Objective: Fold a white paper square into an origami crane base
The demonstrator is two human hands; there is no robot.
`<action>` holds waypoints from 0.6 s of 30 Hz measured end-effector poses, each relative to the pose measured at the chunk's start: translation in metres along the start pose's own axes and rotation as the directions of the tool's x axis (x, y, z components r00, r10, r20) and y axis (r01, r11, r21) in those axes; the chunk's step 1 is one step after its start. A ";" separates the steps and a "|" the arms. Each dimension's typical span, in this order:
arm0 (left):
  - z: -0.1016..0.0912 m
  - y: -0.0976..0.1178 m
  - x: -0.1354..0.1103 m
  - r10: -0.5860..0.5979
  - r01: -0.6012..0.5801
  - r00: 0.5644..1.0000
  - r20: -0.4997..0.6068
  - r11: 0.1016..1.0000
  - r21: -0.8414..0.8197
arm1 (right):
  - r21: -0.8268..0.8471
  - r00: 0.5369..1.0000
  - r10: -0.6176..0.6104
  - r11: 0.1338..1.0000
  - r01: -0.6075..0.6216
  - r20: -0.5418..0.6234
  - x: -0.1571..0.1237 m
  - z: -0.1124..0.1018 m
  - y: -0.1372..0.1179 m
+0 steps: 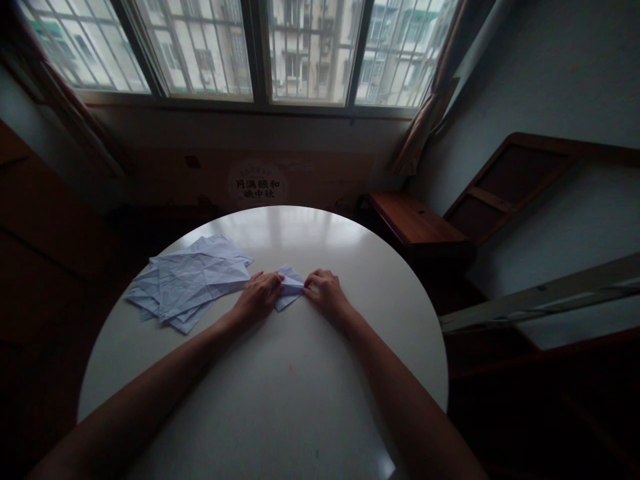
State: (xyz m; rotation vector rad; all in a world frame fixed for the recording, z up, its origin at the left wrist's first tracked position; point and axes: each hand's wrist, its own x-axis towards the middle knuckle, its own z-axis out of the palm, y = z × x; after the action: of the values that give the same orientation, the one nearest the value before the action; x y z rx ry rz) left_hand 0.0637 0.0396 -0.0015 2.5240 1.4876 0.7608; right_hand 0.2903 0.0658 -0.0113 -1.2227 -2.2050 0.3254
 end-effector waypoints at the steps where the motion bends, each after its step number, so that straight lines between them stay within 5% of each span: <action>1: 0.000 0.000 0.000 0.004 -0.004 1.000 -0.001 1.000 0.001 | 0.001 1.000 -0.004 1.000 0.004 -0.002 0.000 0.000 0.001; 18: 0.000 -0.005 0.003 0.137 -0.141 0.989 -0.051 0.987 -0.079 | -0.013 0.993 -0.087 0.996 0.088 0.081 -0.001 -0.002 -0.005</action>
State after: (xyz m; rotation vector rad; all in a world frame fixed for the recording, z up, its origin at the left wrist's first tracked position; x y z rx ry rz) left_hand 0.0613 0.0445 -0.0018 2.5864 1.2745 0.8851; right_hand 0.2887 0.0617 -0.0077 -1.1359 -2.3268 0.3272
